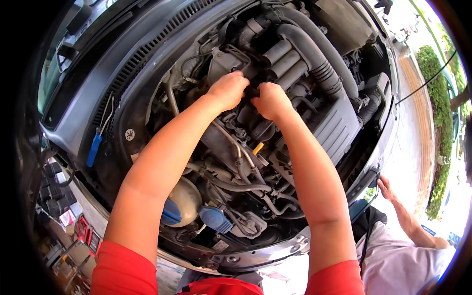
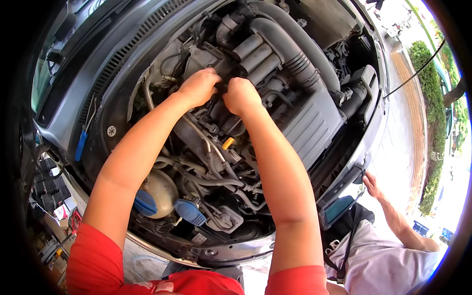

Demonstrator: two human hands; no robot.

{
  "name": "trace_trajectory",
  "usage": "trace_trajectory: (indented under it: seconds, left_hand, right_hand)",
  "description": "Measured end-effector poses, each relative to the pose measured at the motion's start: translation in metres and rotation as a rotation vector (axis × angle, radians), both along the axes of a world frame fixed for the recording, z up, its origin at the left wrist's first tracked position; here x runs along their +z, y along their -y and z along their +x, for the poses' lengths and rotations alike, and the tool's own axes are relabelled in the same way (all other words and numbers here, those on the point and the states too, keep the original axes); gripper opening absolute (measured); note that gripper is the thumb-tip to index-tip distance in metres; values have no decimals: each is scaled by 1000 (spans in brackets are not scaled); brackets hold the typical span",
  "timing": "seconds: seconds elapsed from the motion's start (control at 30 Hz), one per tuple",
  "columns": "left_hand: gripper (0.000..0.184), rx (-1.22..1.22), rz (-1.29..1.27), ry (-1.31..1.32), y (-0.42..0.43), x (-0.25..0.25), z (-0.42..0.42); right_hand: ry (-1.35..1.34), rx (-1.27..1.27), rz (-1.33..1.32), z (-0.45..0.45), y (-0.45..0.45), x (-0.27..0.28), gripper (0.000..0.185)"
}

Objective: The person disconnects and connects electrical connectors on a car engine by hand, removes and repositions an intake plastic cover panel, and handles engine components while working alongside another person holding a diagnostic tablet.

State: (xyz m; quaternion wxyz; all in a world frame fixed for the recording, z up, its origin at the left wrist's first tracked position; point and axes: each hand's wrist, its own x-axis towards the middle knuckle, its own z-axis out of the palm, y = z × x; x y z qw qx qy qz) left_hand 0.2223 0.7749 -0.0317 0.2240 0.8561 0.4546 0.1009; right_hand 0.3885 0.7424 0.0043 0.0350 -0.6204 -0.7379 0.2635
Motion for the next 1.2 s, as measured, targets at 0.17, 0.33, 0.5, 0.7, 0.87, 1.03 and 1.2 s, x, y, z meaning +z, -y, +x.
trace_trajectory:
  seconds: [0.17, 0.33, 0.5, 0.7, 0.87, 1.03, 1.2]
  left_hand:
    - [21, 61, 17, 35, 1, -2, 3]
    - [20, 45, 19, 84, -2, -7, 0]
    - [23, -11, -50, 168, -9, -8, -6]
    - [25, -57, -153, 258, -1, -3, -8]
    - [23, 5, -85, 179, 0, -1, -1]
    - [17, 8, -14, 126, 2, -2, 0]
    - [26, 71, -110, 172, 3, 12, -4]
  right_hand:
    - [6, -5, -93, 2, -10, -8, 32]
    - [-43, 72, -21, 5, -3, -16, 30]
    - [-170, -18, -80, 10, -1, -11, 26]
    - [-180, -123, 103, 5, 7, -30, 25]
    - [-188, -234, 67, -1, 5, -22, 24]
    - [-235, -294, 47, -3, 7, -20, 23]
    - [-55, -90, 179, 2, 8, -16, 24]
